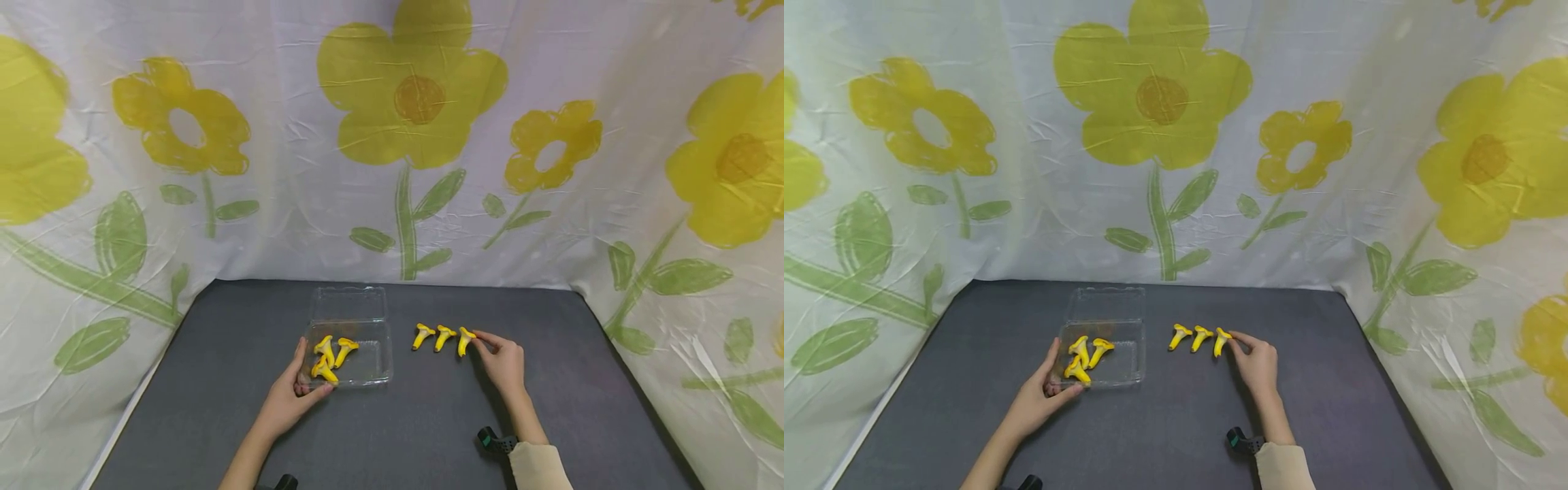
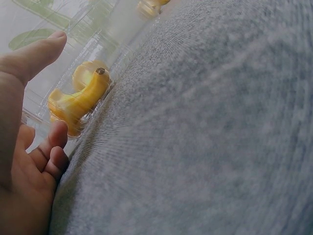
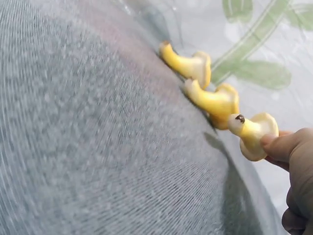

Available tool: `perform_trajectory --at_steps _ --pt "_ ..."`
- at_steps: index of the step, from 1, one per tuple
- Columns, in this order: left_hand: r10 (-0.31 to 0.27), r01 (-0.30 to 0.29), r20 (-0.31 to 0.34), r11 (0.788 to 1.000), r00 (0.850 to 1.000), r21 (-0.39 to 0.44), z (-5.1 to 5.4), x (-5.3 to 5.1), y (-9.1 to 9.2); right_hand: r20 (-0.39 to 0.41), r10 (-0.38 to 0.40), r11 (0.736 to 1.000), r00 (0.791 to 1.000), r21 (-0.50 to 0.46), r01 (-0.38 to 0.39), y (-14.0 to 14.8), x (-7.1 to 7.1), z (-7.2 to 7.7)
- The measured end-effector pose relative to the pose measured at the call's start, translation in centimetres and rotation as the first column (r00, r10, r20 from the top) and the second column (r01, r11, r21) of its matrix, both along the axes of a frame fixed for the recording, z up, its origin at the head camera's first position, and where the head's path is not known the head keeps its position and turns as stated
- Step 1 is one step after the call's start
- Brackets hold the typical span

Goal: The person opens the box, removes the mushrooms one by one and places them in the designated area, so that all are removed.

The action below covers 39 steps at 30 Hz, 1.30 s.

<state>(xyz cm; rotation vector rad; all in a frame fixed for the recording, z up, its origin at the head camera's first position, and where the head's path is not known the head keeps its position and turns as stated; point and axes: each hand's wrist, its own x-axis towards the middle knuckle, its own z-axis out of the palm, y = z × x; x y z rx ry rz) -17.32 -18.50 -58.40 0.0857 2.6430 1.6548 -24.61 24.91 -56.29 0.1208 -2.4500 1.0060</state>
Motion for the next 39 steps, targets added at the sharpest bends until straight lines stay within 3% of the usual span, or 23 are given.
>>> perform_trajectory --at_steps 9,14,20,29,39 --pt "-0.004 0.004 -0.006 1.0 1.0 0.008 -0.1 0.0 0.2 0.011 -0.008 1.0 1.0 -0.009 0.008 0.8 0.0 -1.5" --pt "-0.004 0.004 -0.003 1.0 1.0 0.012 0.0 0.0 0.1 -0.021 0.0 0.999 1.0 -0.032 0.0 1.0 -0.3 -2.2" --pt "-0.005 0.005 0.005 1.0 1.0 0.019 -0.1 0.1 0.1 -0.06 0.044 0.998 0.997 -0.037 -0.046 1.0 -0.6 -2.3" --pt "-0.002 0.002 0.005 1.0 1.0 0.018 0.0 0.0 0.0 0.001 0.044 0.998 0.999 -0.055 -0.044 1.0 -0.9 -2.6" --pt "0.01 -0.01 0.027 1.0 1.0 -0.003 0.1 0.0 0.1 -0.004 0.072 0.995 0.997 -0.062 -0.072 1.0 -0.8 -2.7"
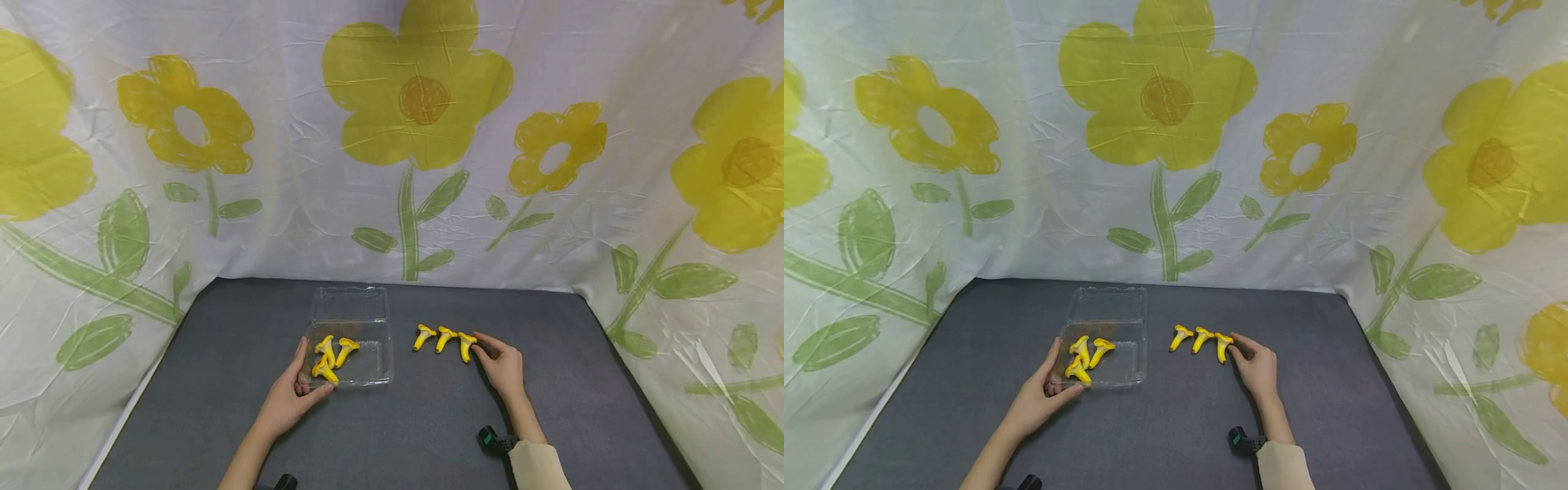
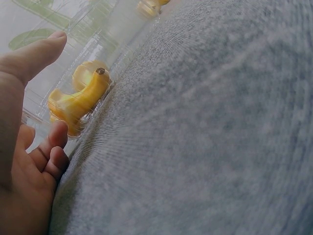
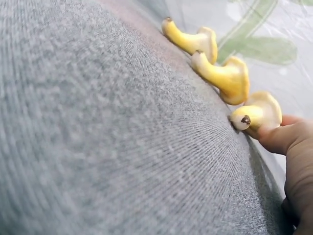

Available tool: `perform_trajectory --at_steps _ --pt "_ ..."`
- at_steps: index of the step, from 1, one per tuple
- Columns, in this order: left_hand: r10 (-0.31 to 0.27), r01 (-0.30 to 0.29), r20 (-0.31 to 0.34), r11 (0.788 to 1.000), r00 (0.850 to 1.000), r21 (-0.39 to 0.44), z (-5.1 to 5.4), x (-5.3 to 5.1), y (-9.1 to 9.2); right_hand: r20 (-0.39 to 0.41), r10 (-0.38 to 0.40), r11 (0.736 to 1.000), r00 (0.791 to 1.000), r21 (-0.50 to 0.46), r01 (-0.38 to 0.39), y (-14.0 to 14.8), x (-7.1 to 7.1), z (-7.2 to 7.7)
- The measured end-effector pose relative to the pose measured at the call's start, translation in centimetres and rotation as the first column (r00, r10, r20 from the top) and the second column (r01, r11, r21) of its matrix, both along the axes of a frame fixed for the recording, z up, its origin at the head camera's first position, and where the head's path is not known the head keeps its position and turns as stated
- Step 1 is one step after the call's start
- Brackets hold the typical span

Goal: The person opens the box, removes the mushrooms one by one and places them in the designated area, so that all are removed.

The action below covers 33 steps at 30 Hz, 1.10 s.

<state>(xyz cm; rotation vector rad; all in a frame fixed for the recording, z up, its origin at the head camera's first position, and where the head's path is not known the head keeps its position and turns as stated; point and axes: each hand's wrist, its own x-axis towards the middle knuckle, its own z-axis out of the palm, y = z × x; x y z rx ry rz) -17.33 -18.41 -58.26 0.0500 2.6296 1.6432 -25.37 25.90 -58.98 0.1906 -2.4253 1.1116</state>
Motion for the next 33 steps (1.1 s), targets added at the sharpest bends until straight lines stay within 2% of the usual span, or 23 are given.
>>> perform_trajectory --at_steps 5,11,18,26,30,33 --pt "0.0 0.0 0.001 1.0 1.0 -0.007 0.1 0.1 -0.1 0.043 0.005 0.999 0.999 -0.038 -0.004 0.0 0.1 0.1" --pt "0.002 -0.002 -0.011 1.0 1.0 -0.021 0.1 0.1 -0.2 0.121 0.01 0.999 0.993 -0.041 -0.005 0.2 0.2 0.7" --pt "-0.005 0.005 -0.014 1.0 1.0 -0.007 0.0 0.1 -0.1 0.214 -0.02 0.994 0.977 -0.103 0.043 0.5 0.5 1.2" --pt "-0.007 0.007 -0.023 1.0 1.0 -0.004 -0.2 0.2 -0.1 0.215 -0.042 0.983 0.976 -0.165 0.078 -0.9 1.1 2.7" --pt "-0.006 0.007 -0.022 1.0 1.0 0.014 -0.3 0.3 -0.2 0.191 -0.027 0.981 0.981 -0.186 0.063 -3.0 1.3 3.5" --pt "-0.003 0.003 -0.025 1.0 1.0 0.021 -0.2 0.0 0.0 0.157 0.001 0.981 0.988 -0.192 0.03 -4.6 1.0 4.1"
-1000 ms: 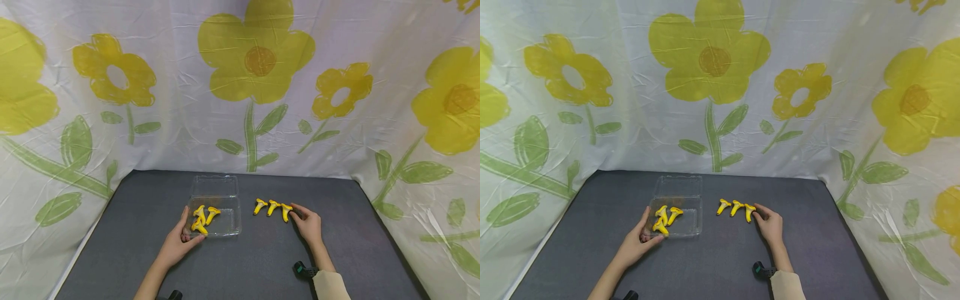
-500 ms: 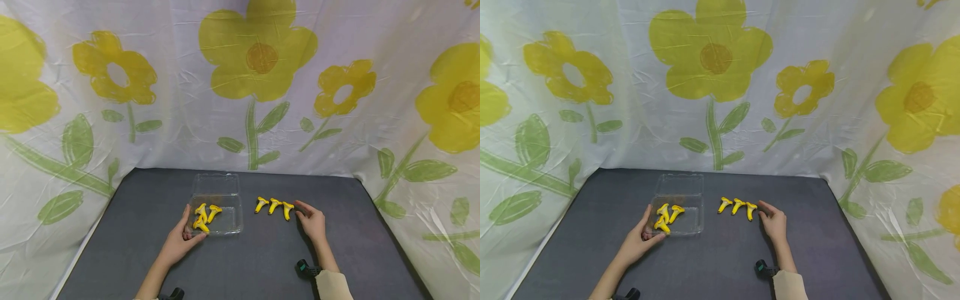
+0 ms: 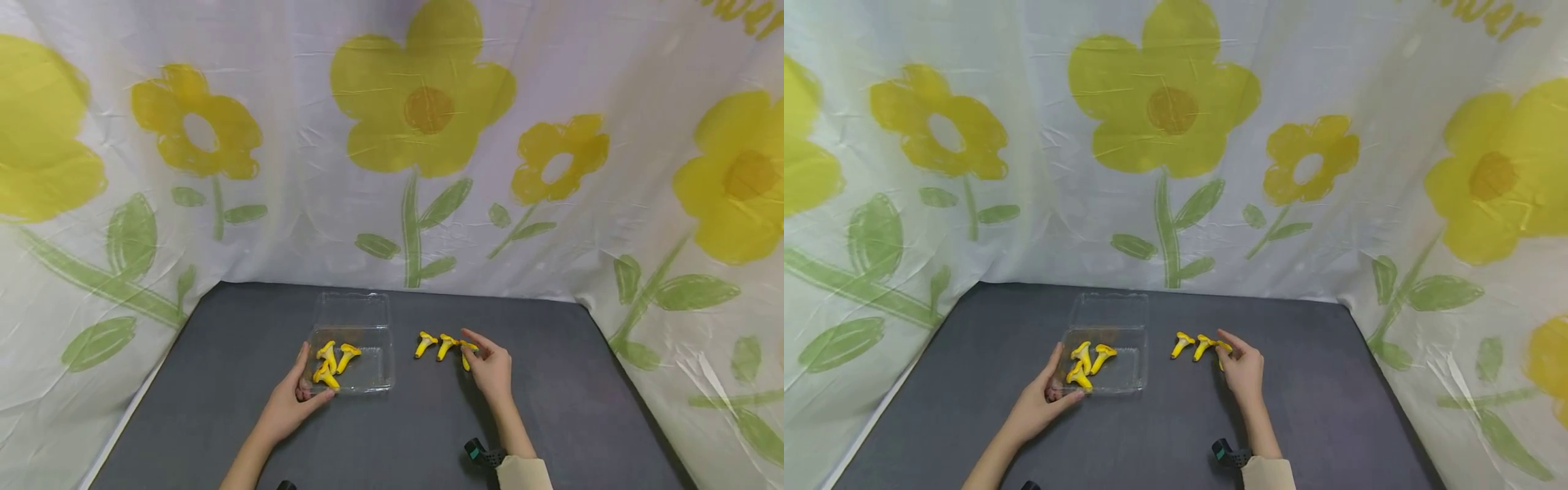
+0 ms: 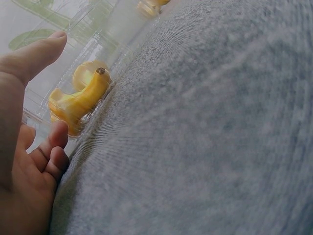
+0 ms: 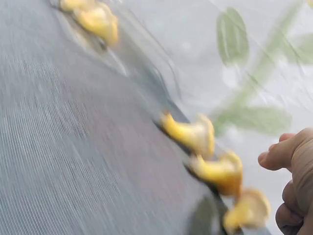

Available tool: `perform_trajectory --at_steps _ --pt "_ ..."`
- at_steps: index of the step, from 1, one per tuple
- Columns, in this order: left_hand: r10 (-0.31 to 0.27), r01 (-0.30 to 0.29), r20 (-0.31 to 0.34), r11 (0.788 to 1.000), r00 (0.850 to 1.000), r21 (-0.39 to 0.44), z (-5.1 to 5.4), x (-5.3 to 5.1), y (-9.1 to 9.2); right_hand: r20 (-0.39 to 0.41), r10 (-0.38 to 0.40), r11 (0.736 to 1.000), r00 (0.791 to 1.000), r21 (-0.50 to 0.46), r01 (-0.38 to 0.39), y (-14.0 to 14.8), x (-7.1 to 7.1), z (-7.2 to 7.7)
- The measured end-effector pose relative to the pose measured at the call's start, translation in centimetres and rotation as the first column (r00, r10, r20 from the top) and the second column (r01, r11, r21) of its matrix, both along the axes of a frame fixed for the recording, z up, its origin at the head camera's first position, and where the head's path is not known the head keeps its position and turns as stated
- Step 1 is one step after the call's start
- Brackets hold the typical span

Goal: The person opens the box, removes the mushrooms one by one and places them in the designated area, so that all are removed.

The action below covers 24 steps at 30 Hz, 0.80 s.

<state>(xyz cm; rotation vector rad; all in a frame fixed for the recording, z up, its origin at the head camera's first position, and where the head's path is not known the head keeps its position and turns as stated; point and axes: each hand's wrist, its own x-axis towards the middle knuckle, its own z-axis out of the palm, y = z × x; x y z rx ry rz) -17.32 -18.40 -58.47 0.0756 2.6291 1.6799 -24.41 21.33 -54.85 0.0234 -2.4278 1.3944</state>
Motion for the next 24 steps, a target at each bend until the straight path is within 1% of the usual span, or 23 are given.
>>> perform_trajectory --at_steps 2,6,10,12,17,24 --pt "-0.005 0.005 0.001 1.0 1.0 0.003 0.0 0.0 0.0 -0.02 0.024 1.0 1.0 -0.009 -0.024 -1.2 0.1 0.1" --pt "-0.004 0.003 0.005 1.0 1.0 0.01 0.1 0.0 0.0 -0.061 0.103 0.994 0.993 -0.037 -0.106 -3.8 -0.1 0.5" --pt "0.007 -0.007 0.01 1.0 1.0 0.0 0.2 0.1 0.0 -0.065 0.19 0.978 0.98 -0.075 -0.195 -6.4 -0.4 0.9" --pt "0.011 -0.011 0.014 1.0 1.0 -0.01 0.3 0.1 0.1 -0.069 0.223 0.97 0.972 -0.079 -0.228 -7.5 -0.5 1.1" --pt "0.014 -0.014 0.017 1.0 1.0 -0.025 0.4 0.2 0.1 -0.096 0.269 0.961 0.958 -0.046 -0.274 -10.3 -0.5 1.5" --pt "0.007 -0.007 0.005 1.0 1.0 -0.011 0.1 0.1 0.0 -0.084 0.337 0.935 0.938 -0.082 -0.344 -13.7 -0.6 1.9"
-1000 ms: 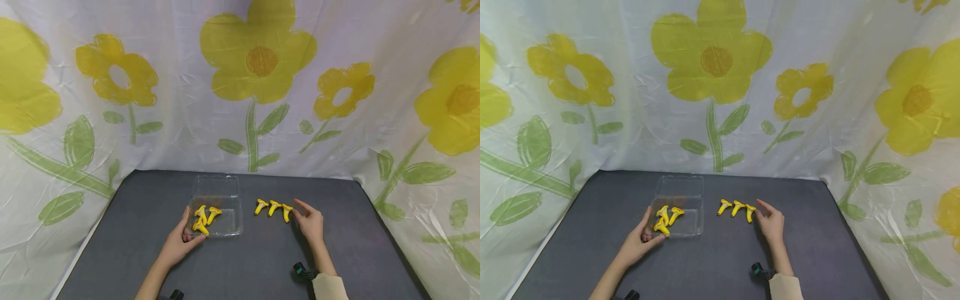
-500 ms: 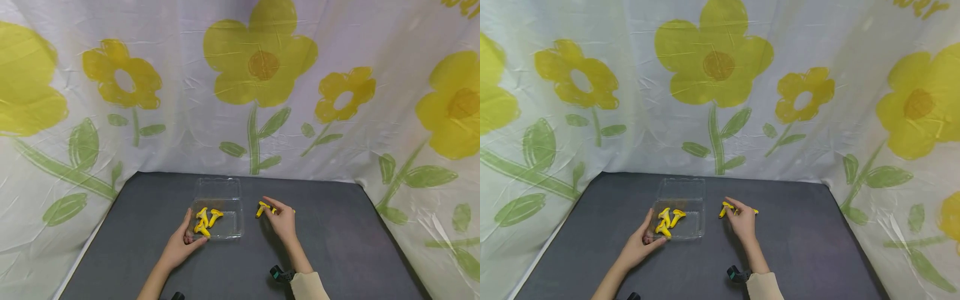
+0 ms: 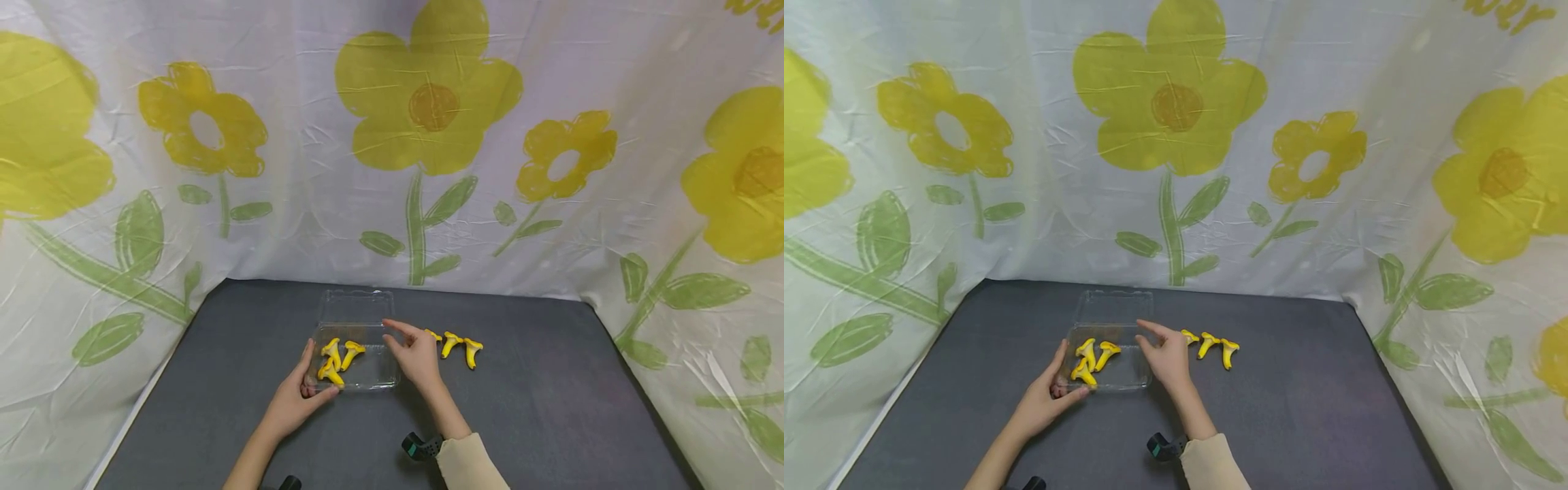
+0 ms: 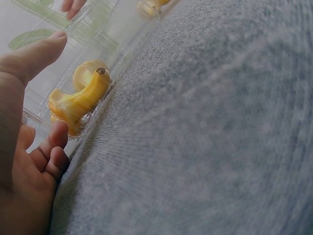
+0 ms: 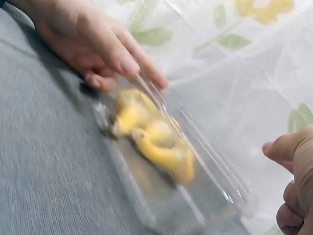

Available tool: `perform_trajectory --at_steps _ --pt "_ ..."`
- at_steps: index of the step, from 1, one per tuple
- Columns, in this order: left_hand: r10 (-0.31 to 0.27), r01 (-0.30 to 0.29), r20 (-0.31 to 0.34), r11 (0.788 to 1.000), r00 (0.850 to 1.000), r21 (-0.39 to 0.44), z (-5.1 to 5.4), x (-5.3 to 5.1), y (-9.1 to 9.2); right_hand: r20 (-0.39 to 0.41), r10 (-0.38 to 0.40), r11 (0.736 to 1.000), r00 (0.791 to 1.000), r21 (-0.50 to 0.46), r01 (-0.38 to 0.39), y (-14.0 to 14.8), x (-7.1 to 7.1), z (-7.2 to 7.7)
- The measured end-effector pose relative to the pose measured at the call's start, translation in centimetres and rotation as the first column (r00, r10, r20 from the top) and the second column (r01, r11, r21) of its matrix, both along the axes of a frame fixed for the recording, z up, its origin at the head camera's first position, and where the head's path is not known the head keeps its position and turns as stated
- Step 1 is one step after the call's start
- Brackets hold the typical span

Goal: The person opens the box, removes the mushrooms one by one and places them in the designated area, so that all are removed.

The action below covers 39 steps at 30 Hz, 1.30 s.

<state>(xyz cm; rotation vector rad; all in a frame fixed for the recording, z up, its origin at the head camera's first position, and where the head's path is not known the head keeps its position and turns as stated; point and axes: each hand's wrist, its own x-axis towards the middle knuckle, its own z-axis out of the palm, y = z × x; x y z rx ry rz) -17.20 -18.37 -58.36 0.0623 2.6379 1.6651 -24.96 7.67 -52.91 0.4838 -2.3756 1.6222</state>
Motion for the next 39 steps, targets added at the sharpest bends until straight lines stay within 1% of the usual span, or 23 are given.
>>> perform_trajectory --at_steps 3,8,11,14,18,21,26,33,36,39 --pt "0.0 0.0 -0.009 1.0 1.0 -0.001 0.0 -0.1 0.0 0.027 0.034 0.999 0.999 0.019 -0.034 -1.2 0.2 0.2" --pt "-0.005 0.005 -0.021 1.0 1.0 0.003 0.1 0.0 -0.1 0.062 0.082 0.995 0.995 0.048 -0.085 -2.7 0.4 -0.1" --pt "-0.01 0.01 -0.017 1.0 1.0 0.01 0.1 0.2 -0.1 0.057 0.076 0.993 0.995 0.085 -0.081 -3.2 0.5 -0.7" --pt "-0.005 0.005 -0.01 1.0 1.0 0.011 0.1 0.3 0.0 0.025 0.054 0.984 0.998 0.166 -0.057 -3.6 0.5 -1.2" --pt "0.001 -0.001 -0.011 1.0 1.0 0.009 0.1 0.4 0.0 -0.014 0.037 0.961 0.999 0.273 -0.032 -3.9 0.5 -1.3" --pt "-0.002 0.002 -0.008 1.0 1.0 0.009 0.1 0.2 0.0 -0.026 0.029 0.944 0.999 0.329 -0.019 -4.0 0.5 -1.3" --pt "-0.008 0.008 0.005 1.0 1.0 0.007 0.3 0.0 0.0 -0.018 0.016 0.918 1.0 0.396 -0.007 -4.2 0.6 -0.9" --pt "-0.008 0.008 0.017 1.0 1.0 0.007 0.3 -0.1 0.1 0.016 -0.021 0.87 1.0 0.493 0.01 -4.7 0.7 -0.4" --pt "-0.009 0.009 0.014 1.0 1.0 0.017 0.2 -0.1 0.1 0.018 -0.036 0.849 0.999 0.529 0.021 -4.9 0.8 -0.3" --pt "-0.01 0.009 0.012 1.0 1.0 0.027 0.2 -0.1 0.1 0.001 -0.053 0.829 0.999 0.557 0.044 -5.1 0.7 -0.4"
